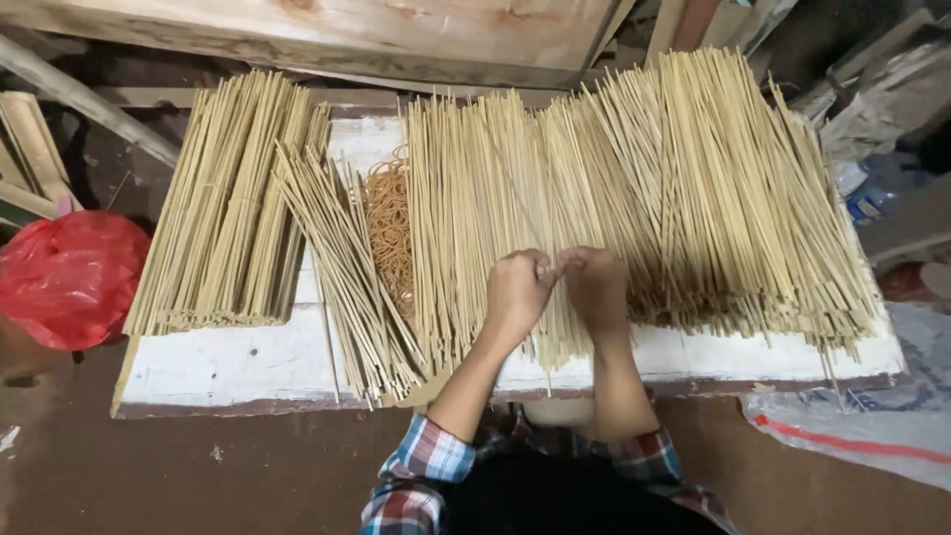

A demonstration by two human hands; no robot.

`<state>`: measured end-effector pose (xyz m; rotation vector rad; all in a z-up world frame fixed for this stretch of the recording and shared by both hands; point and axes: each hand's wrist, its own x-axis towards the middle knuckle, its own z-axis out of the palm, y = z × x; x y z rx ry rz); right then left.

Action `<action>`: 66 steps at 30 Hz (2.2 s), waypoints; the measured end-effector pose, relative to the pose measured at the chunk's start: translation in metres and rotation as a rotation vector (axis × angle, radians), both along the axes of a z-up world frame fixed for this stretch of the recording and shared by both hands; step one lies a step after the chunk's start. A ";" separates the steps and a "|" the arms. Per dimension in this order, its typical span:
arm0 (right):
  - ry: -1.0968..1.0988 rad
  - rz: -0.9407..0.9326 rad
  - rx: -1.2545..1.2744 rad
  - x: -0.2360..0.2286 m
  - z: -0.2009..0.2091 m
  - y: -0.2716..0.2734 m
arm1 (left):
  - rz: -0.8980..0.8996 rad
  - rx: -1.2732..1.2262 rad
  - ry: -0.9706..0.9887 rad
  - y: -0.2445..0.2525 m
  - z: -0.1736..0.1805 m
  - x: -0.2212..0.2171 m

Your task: Sorting and aligning thin wooden sticks into bundles on a workshop table

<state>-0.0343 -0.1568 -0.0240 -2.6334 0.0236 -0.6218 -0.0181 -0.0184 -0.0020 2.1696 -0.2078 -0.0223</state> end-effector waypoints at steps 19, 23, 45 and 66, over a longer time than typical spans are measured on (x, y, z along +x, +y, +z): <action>0.509 -0.103 0.342 0.026 0.019 0.009 | 0.038 -0.095 0.194 0.012 0.029 -0.002; 0.542 -0.099 0.390 0.023 0.025 0.010 | 0.074 -0.118 0.215 0.016 0.021 0.001; 0.555 -0.037 1.066 -0.020 0.099 0.021 | -0.014 -0.703 0.408 0.023 0.025 0.011; 0.689 -0.203 0.467 0.011 0.064 0.026 | 0.075 -0.230 0.281 0.034 0.006 0.016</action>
